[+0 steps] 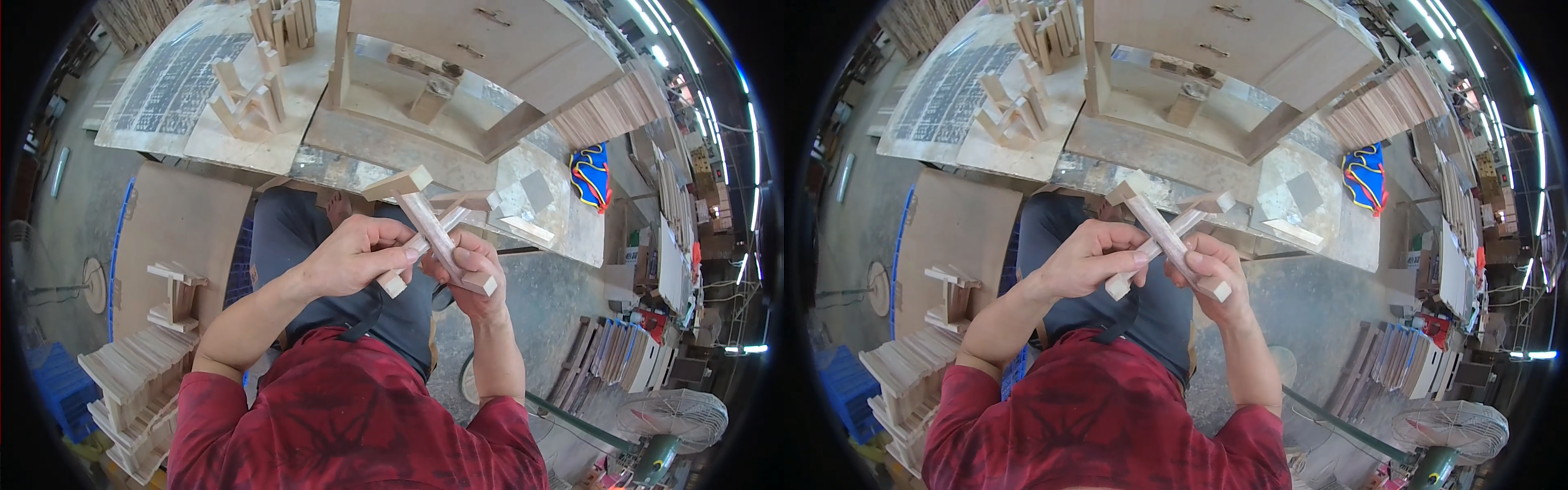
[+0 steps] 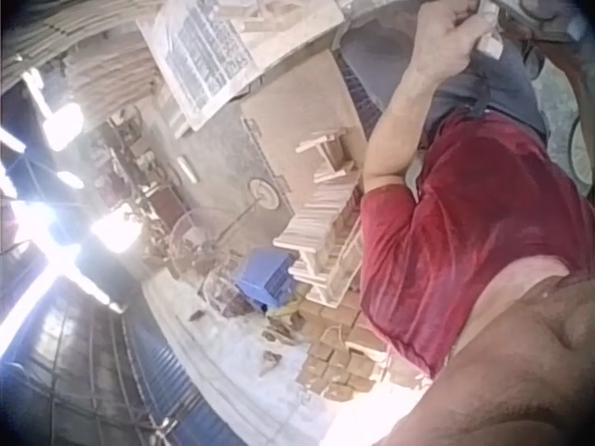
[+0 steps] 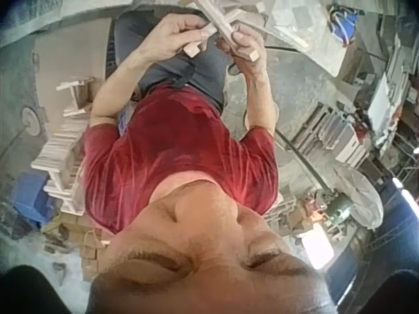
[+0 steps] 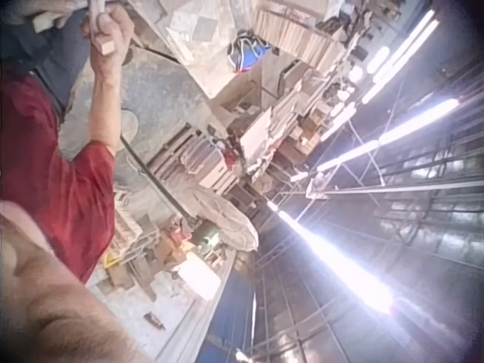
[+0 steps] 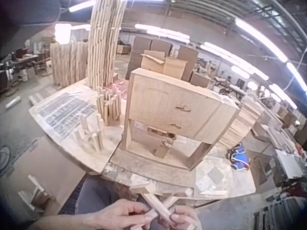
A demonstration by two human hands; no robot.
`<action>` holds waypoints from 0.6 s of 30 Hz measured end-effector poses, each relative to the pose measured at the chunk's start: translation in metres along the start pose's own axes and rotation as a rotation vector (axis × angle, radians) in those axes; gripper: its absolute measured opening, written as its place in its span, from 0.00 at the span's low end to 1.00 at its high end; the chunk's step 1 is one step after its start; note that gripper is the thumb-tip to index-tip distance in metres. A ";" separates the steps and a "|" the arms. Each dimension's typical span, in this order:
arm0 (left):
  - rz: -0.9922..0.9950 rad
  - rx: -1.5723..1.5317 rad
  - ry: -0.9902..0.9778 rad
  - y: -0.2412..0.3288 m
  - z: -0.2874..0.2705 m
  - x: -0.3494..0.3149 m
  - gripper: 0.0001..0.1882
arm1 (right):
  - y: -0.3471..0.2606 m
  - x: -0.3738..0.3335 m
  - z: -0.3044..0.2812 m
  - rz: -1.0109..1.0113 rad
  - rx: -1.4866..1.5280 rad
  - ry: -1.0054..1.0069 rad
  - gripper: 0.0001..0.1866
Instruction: Assembling H-shaped wooden furniture components by interlocking slotted pieces by hand.
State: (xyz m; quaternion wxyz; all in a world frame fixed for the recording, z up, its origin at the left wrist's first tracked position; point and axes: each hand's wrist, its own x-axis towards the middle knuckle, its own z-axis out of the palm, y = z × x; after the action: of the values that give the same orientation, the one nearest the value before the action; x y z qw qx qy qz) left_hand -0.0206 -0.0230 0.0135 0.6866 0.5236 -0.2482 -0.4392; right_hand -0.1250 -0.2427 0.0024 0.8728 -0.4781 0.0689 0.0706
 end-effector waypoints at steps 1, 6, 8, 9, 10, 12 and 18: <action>-0.002 -0.009 0.020 0.000 -0.002 -0.003 0.11 | 0.002 0.003 0.002 -0.002 -0.029 -0.010 0.16; 0.025 -0.030 0.043 0.001 -0.002 -0.010 0.12 | 0.004 0.010 0.003 -0.001 -0.048 -0.046 0.15; 0.046 -0.028 0.045 0.000 -0.005 -0.011 0.12 | 0.004 0.011 0.007 -0.014 -0.059 -0.039 0.15; 0.050 -0.048 0.041 -0.002 -0.005 -0.010 0.12 | 0.003 0.011 0.007 -0.004 -0.077 -0.043 0.15; 0.053 -0.067 0.035 -0.003 -0.006 -0.010 0.12 | 0.003 0.011 0.007 0.006 -0.094 -0.045 0.15; 0.039 -0.099 0.031 -0.005 -0.006 -0.010 0.12 | 0.003 0.010 0.007 0.025 -0.092 -0.033 0.16; 0.065 -0.047 0.059 -0.007 0.000 -0.008 0.12 | 0.000 0.011 0.002 0.062 -0.132 -0.038 0.17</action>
State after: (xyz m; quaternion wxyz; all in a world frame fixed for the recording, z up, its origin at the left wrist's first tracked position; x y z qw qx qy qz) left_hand -0.0268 -0.0163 0.0077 0.7196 0.5116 -0.2342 -0.4069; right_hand -0.1144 -0.2410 0.0016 0.8379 -0.5307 0.0624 0.1112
